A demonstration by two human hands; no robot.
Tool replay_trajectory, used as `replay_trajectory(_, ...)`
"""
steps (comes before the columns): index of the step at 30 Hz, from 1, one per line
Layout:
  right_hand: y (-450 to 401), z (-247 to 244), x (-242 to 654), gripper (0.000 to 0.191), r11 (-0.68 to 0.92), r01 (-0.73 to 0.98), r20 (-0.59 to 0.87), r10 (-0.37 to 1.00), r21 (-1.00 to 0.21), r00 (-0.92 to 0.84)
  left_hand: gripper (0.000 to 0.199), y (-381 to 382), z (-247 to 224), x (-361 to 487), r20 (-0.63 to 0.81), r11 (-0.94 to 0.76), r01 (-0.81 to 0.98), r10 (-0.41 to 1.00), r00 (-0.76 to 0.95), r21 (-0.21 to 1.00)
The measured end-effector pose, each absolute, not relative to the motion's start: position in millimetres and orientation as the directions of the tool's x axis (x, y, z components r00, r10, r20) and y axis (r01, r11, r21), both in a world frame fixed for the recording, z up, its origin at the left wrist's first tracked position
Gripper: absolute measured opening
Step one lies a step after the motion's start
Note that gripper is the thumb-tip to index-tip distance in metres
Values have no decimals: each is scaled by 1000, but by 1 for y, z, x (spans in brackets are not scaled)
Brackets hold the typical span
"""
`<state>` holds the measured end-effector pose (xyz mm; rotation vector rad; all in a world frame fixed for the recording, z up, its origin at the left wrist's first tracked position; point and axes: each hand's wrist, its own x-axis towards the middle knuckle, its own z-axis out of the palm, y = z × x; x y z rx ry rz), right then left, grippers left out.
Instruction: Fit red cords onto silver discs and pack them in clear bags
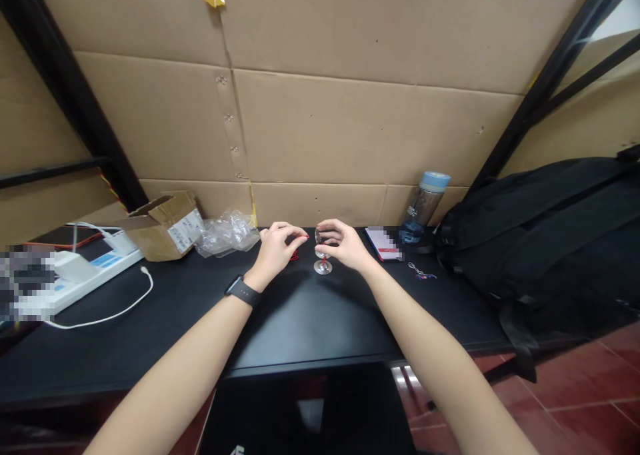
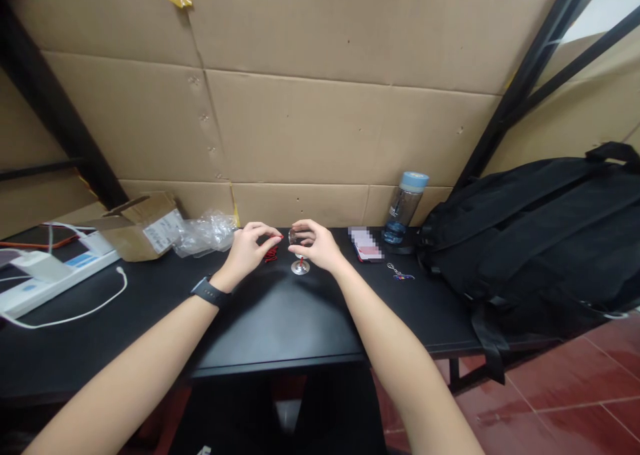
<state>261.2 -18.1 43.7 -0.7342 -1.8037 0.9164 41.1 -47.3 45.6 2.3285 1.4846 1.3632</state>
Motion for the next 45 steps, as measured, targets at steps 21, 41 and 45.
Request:
replay_trajectory(21,-37,43,236,51,538,-17,515,796,-842,-319,8,-50,40,48,673,-540,700,731,115,467)
replay_trajectory(41,-23,38,245,25,645,352,513,759,-678,-402,9,-51,38,51,662,-529,721,738,131,447)
replay_trajectory(45,-22,36,244,23,637,348,506,764,-688,-399,9,-52,39,52,661,-548,710,735,154,443)
